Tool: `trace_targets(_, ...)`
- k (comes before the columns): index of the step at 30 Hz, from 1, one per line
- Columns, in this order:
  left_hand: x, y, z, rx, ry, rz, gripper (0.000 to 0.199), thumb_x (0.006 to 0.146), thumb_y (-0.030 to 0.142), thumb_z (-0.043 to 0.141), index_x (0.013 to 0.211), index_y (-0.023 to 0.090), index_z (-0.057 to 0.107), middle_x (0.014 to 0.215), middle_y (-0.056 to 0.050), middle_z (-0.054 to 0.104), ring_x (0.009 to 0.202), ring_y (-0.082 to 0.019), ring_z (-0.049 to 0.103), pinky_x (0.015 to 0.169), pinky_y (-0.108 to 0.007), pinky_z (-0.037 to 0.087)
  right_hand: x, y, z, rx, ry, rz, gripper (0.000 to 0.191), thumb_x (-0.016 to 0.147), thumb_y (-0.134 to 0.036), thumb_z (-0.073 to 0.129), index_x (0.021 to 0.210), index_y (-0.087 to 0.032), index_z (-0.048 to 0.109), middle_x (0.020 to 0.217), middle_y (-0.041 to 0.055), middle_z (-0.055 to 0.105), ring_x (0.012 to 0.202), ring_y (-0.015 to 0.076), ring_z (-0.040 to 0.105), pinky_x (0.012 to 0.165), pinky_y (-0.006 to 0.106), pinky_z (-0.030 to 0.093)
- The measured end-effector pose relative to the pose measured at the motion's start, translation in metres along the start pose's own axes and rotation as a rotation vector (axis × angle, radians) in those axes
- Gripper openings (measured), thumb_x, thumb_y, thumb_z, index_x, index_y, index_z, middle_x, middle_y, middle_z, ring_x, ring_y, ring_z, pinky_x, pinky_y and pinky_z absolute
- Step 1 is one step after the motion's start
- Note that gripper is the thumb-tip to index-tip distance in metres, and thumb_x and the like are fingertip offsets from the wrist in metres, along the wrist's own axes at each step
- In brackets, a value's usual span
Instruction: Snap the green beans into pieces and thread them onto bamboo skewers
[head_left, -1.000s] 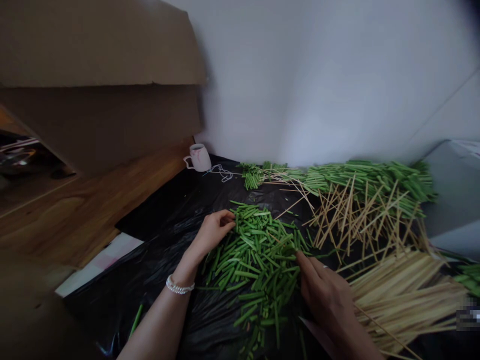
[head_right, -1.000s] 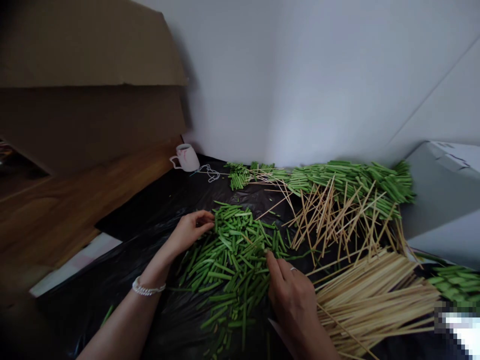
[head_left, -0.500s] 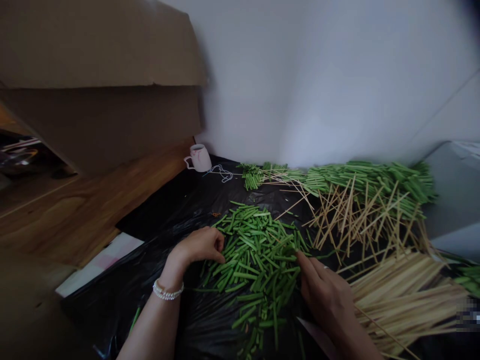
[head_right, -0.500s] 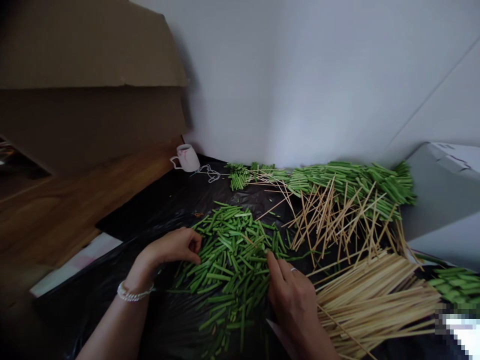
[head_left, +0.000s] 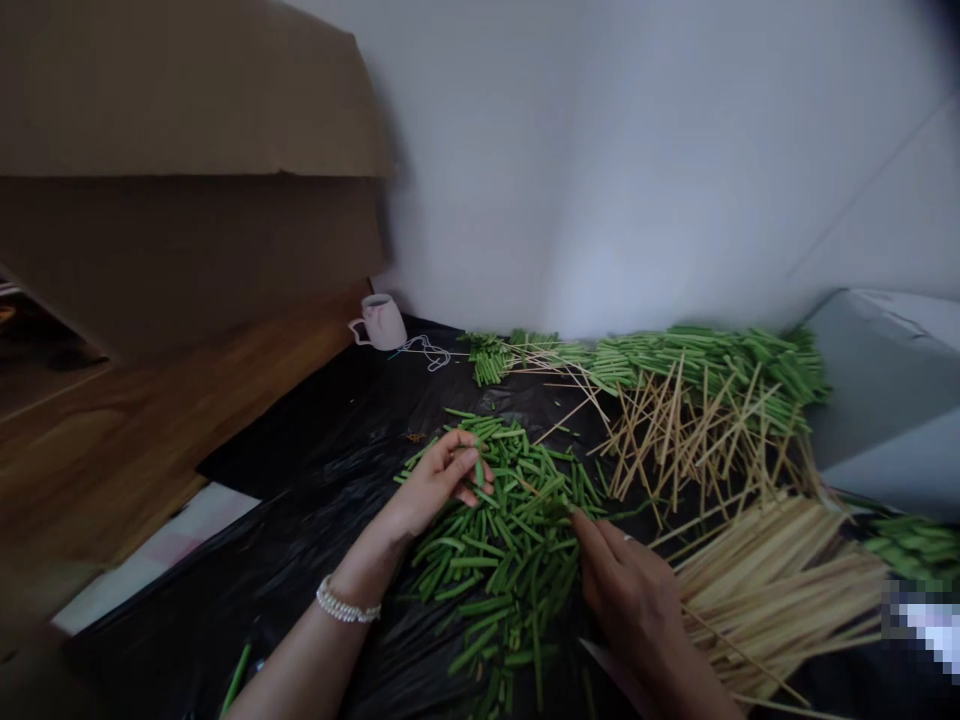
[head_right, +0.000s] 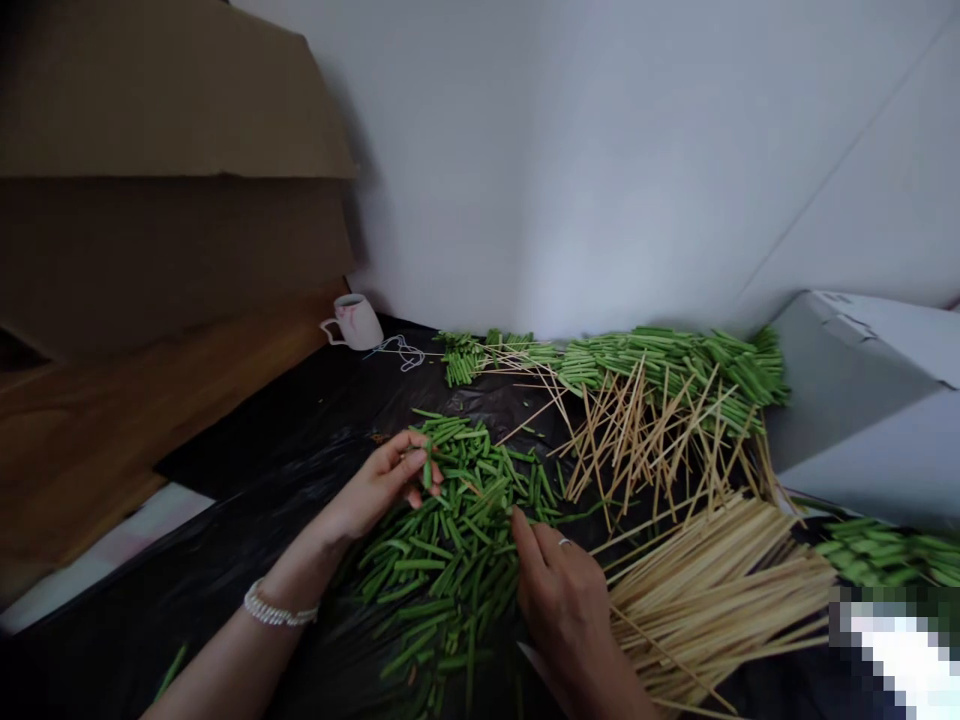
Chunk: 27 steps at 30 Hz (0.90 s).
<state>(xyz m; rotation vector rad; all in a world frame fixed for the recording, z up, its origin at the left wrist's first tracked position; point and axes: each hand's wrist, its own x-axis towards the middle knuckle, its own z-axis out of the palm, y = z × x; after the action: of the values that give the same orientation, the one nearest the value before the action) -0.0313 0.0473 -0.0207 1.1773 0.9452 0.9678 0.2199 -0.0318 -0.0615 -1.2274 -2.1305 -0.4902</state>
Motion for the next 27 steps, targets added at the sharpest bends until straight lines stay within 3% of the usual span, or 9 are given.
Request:
trace_targets(3, 0.001, -0.009, 0.015, -0.173, -0.009, -0.088, 0.043, 0.076, 0.043, 0.076, 0.103, 0.014, 0.059, 0.081, -0.004, 0.071, 0.068, -0.014, 0.068, 0.059, -0.021, 0.052, 0.005, -0.003, -0.003, 0.014, 0.019, -0.001, 0.035, 0.091, -0.004, 0.039, 0.117, -0.010, 0.061, 0.074, 0.0033, 0.066, 0.056, 0.0125, 0.056, 0.056, 0.026, 0.040)
trace_targets(8, -0.001, -0.013, 0.021, -0.281, 0.018, -0.202, 0.045, 0.064, 0.039, 0.087, 0.096, 0.011, 0.072, 0.084, -0.007, 0.075, 0.073, -0.015, 0.071, 0.066, -0.022, 0.054, 0.011, -0.005, -0.009, 0.032, 0.059, -0.025, 0.036, 0.089, -0.001, 0.041, 0.119, -0.008, 0.059, 0.077, 0.0049, 0.066, 0.063, 0.0140, 0.058, 0.060, 0.026, 0.042)
trace_targets(13, -0.002, -0.015, 0.023, -0.294, 0.029, -0.229, 0.041, 0.058, 0.037, 0.090, 0.087, 0.012, 0.075, 0.079, -0.007, 0.076, 0.070, -0.015, 0.071, 0.062, -0.020, 0.052, 0.009, -0.006, -0.009, 0.055, 0.015, -0.020, 0.038, 0.091, -0.003, 0.037, 0.122, -0.009, 0.057, 0.076, 0.0050, 0.066, 0.062, 0.0142, 0.057, 0.060, 0.026, 0.042)
trace_targets(27, -0.001, -0.017, 0.022, -0.256, 0.109, -0.209, 0.037, 0.051, 0.037, 0.092, 0.078, 0.017, 0.078, 0.076, -0.004, 0.076, 0.066, -0.011, 0.067, 0.061, -0.019, 0.046, 0.008, -0.005, -0.008, 0.004, 0.043, -0.035, 0.035, 0.089, -0.001, 0.041, 0.116, -0.010, 0.060, 0.073, 0.0029, 0.064, 0.058, 0.0135, 0.053, 0.057, 0.027, 0.037)
